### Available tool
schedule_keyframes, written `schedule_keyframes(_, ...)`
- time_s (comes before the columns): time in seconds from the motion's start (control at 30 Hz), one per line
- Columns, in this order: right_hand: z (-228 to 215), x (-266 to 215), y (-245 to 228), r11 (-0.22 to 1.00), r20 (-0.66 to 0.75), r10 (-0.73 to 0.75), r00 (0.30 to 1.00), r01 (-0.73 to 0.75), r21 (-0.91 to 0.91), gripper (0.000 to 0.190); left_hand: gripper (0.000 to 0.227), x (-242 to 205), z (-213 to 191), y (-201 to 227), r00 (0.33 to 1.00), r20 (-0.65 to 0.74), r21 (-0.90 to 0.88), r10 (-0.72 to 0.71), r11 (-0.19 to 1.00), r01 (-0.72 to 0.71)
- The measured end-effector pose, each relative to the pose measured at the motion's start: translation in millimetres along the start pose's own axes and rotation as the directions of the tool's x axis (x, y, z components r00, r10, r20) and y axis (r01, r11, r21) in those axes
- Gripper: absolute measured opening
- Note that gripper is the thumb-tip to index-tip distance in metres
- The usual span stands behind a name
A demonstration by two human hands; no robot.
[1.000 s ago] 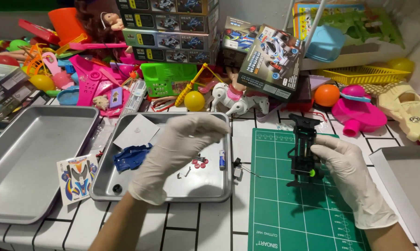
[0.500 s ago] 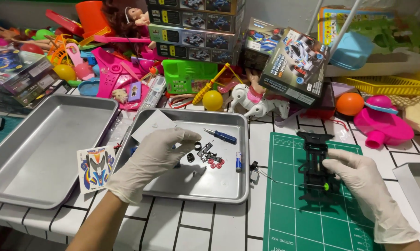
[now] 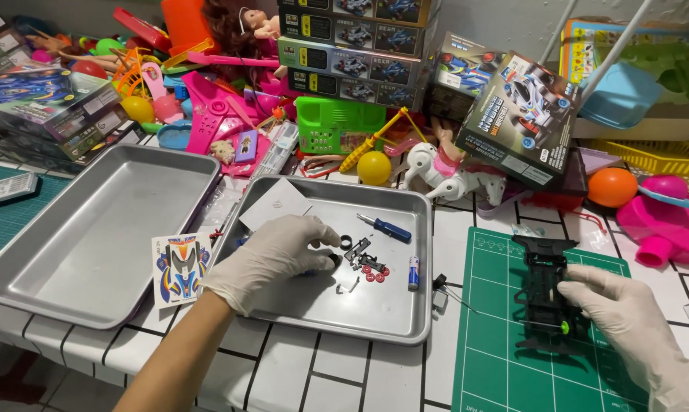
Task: The person assembles a toy car chassis on a green cutting mat. They use a screwdriver to tighten screws on the black frame, attach a green gear, and install a black wheel. The person handles various small parts and tools while working on the assembly.
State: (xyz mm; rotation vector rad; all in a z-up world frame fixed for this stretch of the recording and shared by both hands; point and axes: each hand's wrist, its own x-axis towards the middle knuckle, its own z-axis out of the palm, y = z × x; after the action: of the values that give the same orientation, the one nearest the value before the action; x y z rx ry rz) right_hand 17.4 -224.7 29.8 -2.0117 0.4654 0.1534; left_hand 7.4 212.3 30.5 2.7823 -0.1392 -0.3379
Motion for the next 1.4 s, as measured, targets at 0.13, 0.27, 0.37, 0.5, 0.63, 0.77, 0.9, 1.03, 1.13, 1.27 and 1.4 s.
schedule_keyframes(0.13, -0.7, 2.3, 0.7, 1.0, -0.006, 0.019, 1.0, -0.019, -0.015, 0.043, 0.018, -2.5, -0.9, 23.3, 0.997, 0.083, 0.047, -0.008, 0.999, 0.005)
schedule_keyframes(0.27, -3.6, 4.0, 0.2, 1.0, 0.028, 0.002, 1.0, -0.002, -0.009, 0.045, 0.025, 3.8, 13.7, 10.3, 0.995, -0.011, 0.032, 0.098, 0.995, -0.098)
schedule_keyframes(0.37, -5.7, 3.7, -1.1, 1.0, 0.066, 0.0, 0.998, 0.001, -0.004, 0.048, 0.025, 2.5, 19.3, 7.1, 0.983, -0.093, -0.081, 0.155, 0.983, -0.163)
schedule_keyframes(0.5, -4.1, 7.7, 5.8, 0.996, 0.104, -0.04, 0.994, 0.031, 0.078, 0.048, 0.02, -12.4, 19.6, 47.7, 0.889, -0.347, -0.397, 0.3, 0.811, -0.429)
schedule_keyframes(0.63, -5.6, 0.3, 7.7, 0.949, 0.172, -0.079, 0.982, 0.021, 0.316, 0.018, 0.028, -24.2, 40.8, 129.9, 0.769, -0.46, -0.552, 0.445, 0.535, -0.64)
schedule_keyframes(0.77, -6.3, 5.8, 14.8, 0.906, 0.126, -0.033, 0.991, -0.024, 0.424, 0.021, 0.027, -21.6, 65.7, 195.9, 0.944, -0.149, -0.935, 0.294, 0.27, -0.232)
schedule_keyframes(0.9, -10.8, -5.6, -4.1, 0.84, 0.109, 0.054, 0.993, -0.104, 0.532, 0.037, 0.024, -6.5, 81.5, 220.8, 0.966, -0.053, -0.977, 0.254, 0.184, -0.103)
schedule_keyframes(1.03, -9.6, -3.9, -2.5, 0.8, 0.19, 0.073, 0.979, -0.171, 0.575, 0.042, 0.03, 3.9, 98.0, 221.4, 0.98, -0.031, -0.993, 0.197, 0.104, -0.053)
schedule_keyframes(1.13, -4.5, -0.5, 2.2, 0.767, 0.287, 0.051, 0.956, -0.222, 0.603, 0.05, 0.024, 4.2, 99.6, 219.4, 0.995, 0.019, -0.979, 0.102, 0.204, -0.003)
schedule_keyframes(1.27, 0.8, 6.1, 11.2, 0.709, 0.332, 0.062, 0.941, -0.276, 0.649, 0.049, 0.023, 4.3, 106.8, 216.3, 0.999, 0.025, -0.999, 0.024, 0.037, 0.024)
schedule_keyframes(1.4, 5.3, 11.9, 23.6, 0.653, 0.321, 0.104, 0.941, -0.308, 0.692, 0.029, 0.023, 5.8, 118.8, 215.4, 0.984, -0.155, -0.988, 0.092, -0.032, -0.152)
